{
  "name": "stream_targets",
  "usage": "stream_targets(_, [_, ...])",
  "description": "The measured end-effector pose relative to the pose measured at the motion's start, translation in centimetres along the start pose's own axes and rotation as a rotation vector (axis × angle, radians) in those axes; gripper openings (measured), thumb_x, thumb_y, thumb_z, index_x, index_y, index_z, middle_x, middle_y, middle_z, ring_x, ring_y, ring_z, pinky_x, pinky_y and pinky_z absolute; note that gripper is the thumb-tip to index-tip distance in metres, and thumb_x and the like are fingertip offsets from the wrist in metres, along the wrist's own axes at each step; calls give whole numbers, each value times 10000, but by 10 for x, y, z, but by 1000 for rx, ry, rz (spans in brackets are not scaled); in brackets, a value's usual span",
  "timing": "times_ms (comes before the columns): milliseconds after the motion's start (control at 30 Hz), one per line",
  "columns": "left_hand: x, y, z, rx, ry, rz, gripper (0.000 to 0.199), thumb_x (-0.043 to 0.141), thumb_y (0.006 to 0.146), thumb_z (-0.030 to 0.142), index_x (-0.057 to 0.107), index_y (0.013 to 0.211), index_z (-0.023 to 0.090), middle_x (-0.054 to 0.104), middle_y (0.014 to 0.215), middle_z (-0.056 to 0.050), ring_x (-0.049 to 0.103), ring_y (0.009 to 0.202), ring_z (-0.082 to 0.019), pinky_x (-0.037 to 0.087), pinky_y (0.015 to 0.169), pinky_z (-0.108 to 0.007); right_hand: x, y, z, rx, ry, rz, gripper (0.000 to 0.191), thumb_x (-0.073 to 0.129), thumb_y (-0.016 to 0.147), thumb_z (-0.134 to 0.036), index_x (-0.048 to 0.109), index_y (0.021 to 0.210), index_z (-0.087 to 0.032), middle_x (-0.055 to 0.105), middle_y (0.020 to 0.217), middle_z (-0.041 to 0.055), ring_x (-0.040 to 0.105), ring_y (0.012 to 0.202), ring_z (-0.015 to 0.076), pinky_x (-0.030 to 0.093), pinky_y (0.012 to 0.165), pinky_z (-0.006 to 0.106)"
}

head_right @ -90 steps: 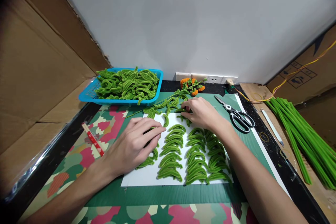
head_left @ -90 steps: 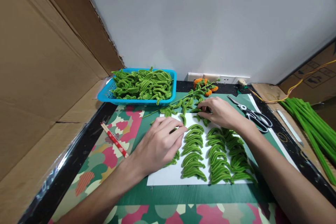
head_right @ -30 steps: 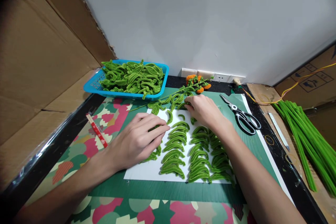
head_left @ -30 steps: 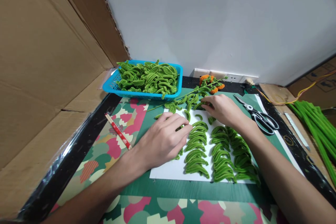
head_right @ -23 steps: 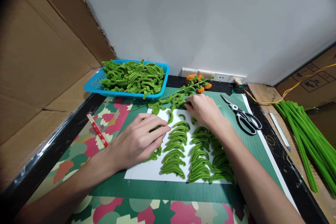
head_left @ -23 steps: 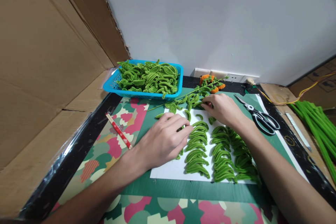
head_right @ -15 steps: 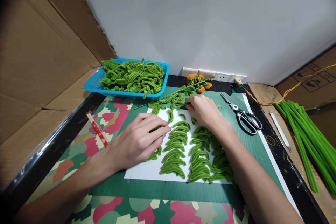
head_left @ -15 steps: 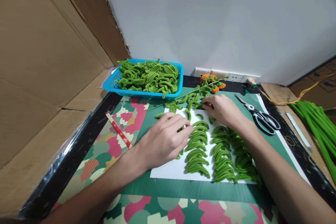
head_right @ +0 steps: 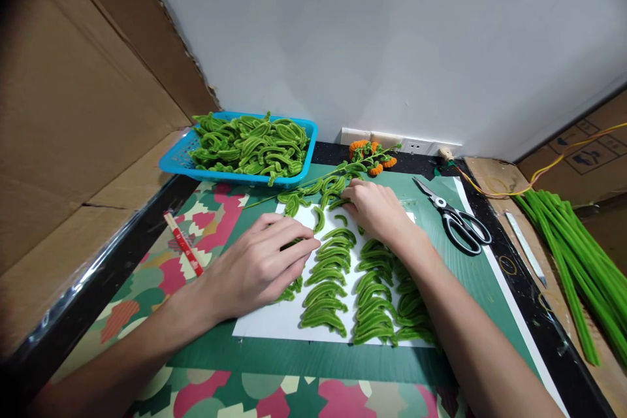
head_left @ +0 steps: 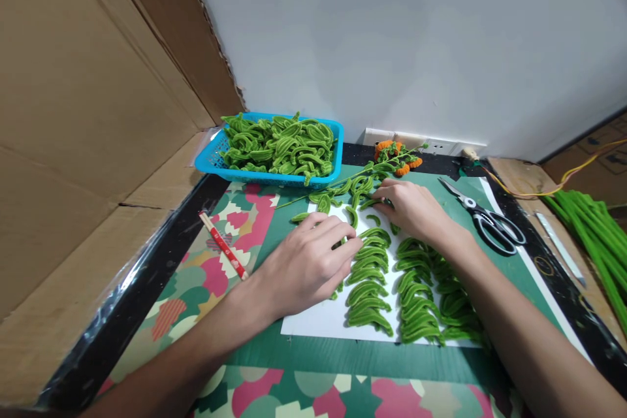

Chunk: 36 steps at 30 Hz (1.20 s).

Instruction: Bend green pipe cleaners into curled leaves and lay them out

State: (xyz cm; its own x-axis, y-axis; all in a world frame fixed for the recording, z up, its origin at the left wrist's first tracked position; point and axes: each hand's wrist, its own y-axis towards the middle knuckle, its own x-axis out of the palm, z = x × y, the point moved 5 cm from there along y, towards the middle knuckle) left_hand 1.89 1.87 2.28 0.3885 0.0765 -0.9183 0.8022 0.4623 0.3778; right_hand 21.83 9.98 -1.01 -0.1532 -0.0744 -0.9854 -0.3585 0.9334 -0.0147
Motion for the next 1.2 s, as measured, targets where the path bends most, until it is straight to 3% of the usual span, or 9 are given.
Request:
stream_targets(200, [0, -1, 0, 3, 2, 12, 210, 557, 1071, 98, 744, 1163, 124, 768, 1111, -94, 700, 1056, -269, 445, 971, -411, -12, -1, 1, 20, -10, 36, 206, 615, 1039, -212, 821, 1027, -199, 780, 1069, 125, 705, 849, 255, 336, 645, 338])
stream_targets(400, [0, -1, 0, 3, 11, 15, 215, 552, 1078, 106, 743, 1172, 130, 772, 1120, -91, 697, 1062, -267, 442, 989, -404, -28, -11, -5, -17, 133, -16, 134, 714, 971, -215, 843, 989, -248, 827, 997, 37, 718, 831, 210, 413, 696, 313])
stream_targets(600, [0, 0, 0, 5, 9, 20, 221, 550, 1079, 104, 755, 1161, 118, 771, 1106, -96, 703, 1054, -269, 450, 978, -415, -20, -13, -10, 8, 62, -76, 87, 773, 920, -190, 835, 932, -249, 840, 966, 45, 736, 828, 239, 330, 635, 319])
stream_targets(800, [0, -1, 0, 4, 11, 17, 226, 546, 1086, 111, 752, 1177, 120, 771, 1107, -94, 699, 1049, -266, 452, 975, -414, -22, -10, -4, 47, -22, -24, 112, 731, 968, -194, 816, 900, -222, 822, 966, 89, 729, 820, 260, 257, 606, 335])
stream_targets(933, [0, 0, 0, 8, 13, 18, 222, 549, 1082, 111, 752, 1172, 120, 771, 1116, -95, 696, 1051, -266, 448, 982, -412, -27, -14, -5, 42, -13, -12, 104, 728, 986, -217, 822, 950, -243, 825, 1038, 75, 734, 852, 256, 285, 617, 331])
stream_targets(1200, [1, 0, -1, 5, 17, 8, 222, 554, 1080, 109, 758, 1167, 119, 766, 1101, -90, 692, 1040, -264, 448, 982, -410, -15, -17, -9, -22, 37, -60, 63, 783, 934, -204, 825, 950, -248, 811, 928, 70, 706, 758, 237, 310, 619, 336])
